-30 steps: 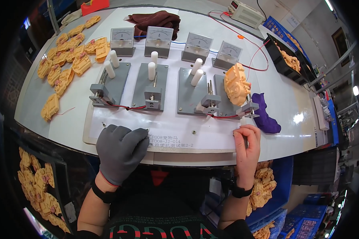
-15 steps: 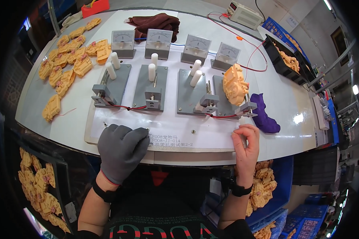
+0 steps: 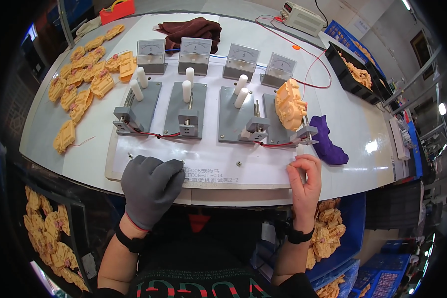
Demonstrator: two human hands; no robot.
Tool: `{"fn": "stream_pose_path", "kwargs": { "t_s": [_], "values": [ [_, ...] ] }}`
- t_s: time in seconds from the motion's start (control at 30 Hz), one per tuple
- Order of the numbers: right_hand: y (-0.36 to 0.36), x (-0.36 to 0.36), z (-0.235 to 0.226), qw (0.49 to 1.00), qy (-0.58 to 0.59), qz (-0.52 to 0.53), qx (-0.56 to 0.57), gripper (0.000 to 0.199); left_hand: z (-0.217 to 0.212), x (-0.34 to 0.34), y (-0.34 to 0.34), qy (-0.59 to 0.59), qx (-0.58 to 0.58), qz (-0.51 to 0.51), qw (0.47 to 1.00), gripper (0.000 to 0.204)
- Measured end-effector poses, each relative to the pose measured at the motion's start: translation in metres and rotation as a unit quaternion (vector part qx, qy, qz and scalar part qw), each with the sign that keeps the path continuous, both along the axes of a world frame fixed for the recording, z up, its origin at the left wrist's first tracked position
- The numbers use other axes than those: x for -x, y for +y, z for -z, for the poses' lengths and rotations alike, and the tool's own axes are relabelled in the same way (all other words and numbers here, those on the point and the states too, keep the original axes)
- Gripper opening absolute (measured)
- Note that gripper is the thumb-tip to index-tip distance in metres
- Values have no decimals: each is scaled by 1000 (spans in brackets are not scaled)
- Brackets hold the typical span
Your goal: Testing yellow plastic toy housings using a specialized electrical testing jig with analog gauges.
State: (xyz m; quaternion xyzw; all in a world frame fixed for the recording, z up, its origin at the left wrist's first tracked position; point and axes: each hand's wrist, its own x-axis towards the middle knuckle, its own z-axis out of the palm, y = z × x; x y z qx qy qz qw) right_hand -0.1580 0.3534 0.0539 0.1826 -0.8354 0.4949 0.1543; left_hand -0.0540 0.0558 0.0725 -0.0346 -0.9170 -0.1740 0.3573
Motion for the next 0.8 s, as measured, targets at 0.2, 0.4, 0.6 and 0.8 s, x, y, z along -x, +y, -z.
{"fn": "stream_pose_path", "kwargs": {
  "t_s": [0.2, 0.4, 0.6, 0.8],
  "values": [
    [1, 0, 2, 1000, -3, 0, 10, 11, 1, 0, 1, 2, -1, -2, 1000, 18],
    [2, 0, 1, 1000, 5, -8, -4, 10, 0, 0, 1, 4, 2, -3, 1000, 18],
    [2, 0, 2, 1000, 12, -10, 5, 12, -2, -1, 2, 9, 3, 8, 1000, 18],
    [3, -1, -7, 999, 17, -23, 13, 21, -28, -11, 1, -100, -97, 82, 987, 21]
  ]
}}
